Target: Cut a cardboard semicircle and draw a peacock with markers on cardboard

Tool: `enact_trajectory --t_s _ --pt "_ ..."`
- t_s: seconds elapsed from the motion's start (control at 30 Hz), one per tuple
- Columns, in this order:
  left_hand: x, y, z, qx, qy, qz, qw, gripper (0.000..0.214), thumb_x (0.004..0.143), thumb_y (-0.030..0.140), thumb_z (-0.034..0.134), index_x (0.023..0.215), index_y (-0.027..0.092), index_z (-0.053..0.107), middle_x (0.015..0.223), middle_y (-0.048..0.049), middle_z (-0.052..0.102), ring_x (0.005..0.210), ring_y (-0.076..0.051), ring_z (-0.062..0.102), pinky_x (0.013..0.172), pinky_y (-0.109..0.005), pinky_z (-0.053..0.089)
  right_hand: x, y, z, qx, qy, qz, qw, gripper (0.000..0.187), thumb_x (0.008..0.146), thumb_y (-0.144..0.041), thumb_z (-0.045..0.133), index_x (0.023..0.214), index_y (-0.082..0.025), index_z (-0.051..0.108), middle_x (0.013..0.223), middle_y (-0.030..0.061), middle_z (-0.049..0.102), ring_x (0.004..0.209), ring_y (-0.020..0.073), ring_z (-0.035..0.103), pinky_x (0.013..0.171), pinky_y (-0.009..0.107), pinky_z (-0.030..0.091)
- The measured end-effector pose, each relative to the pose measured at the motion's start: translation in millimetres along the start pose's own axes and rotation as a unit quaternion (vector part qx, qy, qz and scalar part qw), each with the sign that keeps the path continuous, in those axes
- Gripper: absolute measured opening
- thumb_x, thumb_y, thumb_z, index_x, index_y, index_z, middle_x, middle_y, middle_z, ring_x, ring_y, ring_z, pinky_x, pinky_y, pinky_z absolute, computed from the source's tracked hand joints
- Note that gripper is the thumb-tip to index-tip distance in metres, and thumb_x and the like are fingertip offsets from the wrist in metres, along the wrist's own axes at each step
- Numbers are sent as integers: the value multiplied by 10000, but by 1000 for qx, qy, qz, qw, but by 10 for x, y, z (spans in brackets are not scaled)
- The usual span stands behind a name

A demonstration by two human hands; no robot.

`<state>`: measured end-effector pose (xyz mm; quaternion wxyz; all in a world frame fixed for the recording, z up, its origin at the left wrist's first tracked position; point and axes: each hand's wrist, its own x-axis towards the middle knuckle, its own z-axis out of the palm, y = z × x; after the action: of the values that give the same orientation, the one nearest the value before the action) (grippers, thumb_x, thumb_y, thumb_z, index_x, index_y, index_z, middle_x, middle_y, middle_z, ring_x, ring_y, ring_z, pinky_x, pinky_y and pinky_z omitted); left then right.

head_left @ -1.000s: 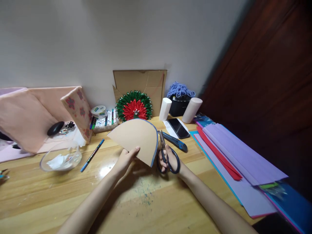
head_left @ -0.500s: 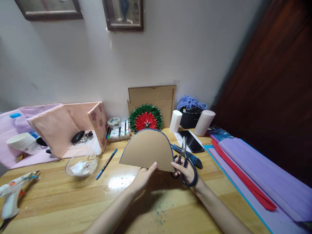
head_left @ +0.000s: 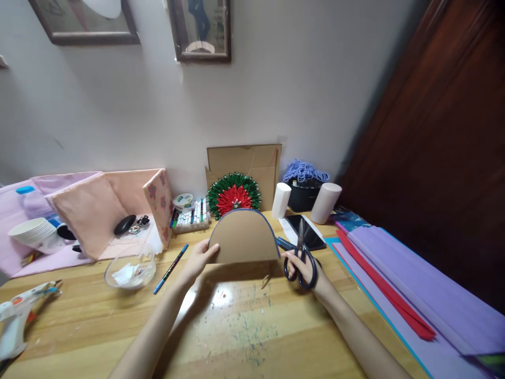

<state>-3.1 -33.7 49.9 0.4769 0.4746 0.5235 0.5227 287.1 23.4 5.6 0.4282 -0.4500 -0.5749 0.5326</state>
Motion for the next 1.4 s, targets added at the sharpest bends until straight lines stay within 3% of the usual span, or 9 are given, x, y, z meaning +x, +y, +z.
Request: enact_trajectory --t_s 0.1,0.23,0.3,0.4,0.63,0.8,1.13,1.27,1.4 --pt "55 -14 -206 -22 66 23 997 440 689 449 642 969 111 624 944 -95 682 907 -237 598 796 -319 439 -76 -46 1 -160 -26 6 987 435 752 -574 455 752 -159 585 485 4 536 459 167 530 448 271 389" --pt "112 -73 -452 -49 112 26 992 527 653 501 654 1000 107 610 919 -94 687 859 -234 617 771 -325 453 -189 -110 -14 -427 -53 -26 903 197 719 -384 542 683 -193 577 699 49 658 675 225 606 554 280 366" --pt "125 -90 -507 -66 118 28 990 557 642 511 658 1023 108 602 893 -92 692 857 -238 621 772 -334 457 -212 -112 -10 -490 -61 -16 869 150 706 -343 545 670 -197 557 699 48 662 683 233 612 551 278 348" --pt "129 -90 -504 -77 115 46 989 547 657 496 651 1049 118 592 901 -91 691 897 -240 613 817 -348 447 -203 -104 -13 -514 -70 -8 855 128 700 -326 551 712 -199 555 725 48 669 716 234 621 565 274 353" --pt "161 -323 -412 -28 107 47 993 372 559 359 737 840 134 641 907 -99 684 955 -259 589 894 -376 410 -167 -128 -72 -508 -71 -11 858 188 683 -327 573 826 -206 589 828 49 674 810 230 619 670 292 408" --pt "169 -538 -436 0 88 50 995 355 547 254 736 859 129 621 929 -94 670 919 -238 597 886 -367 415 -168 -78 -85 -511 -72 -29 856 220 678 -333 579 850 -196 590 910 67 660 884 242 599 727 308 422" --pt "171 -566 -411 18 124 56 991 306 598 329 710 815 138 611 865 -67 659 861 -213 593 827 -314 431 -150 -6 -157 -487 -67 -77 868 211 721 -374 556 809 -183 577 903 75 596 865 225 579 737 311 423" --pt "184 -610 -416 28 140 78 987 312 676 403 652 831 137 599 878 -69 657 878 -210 590 831 -306 428 200 -167 -85 -405 -31 -120 906 219 779 -359 491 889 -180 554 928 80 595 880 210 577 770 313 428" --pt "212 -626 -453 -39 164 83 982 392 657 447 665 890 147 571 913 -72 669 929 -227 600 866 -330 429 998 -371 131 -275 24 -100 956 244 700 -289 590 901 -158 552 925 82 620 863 186 589 801 303 422"
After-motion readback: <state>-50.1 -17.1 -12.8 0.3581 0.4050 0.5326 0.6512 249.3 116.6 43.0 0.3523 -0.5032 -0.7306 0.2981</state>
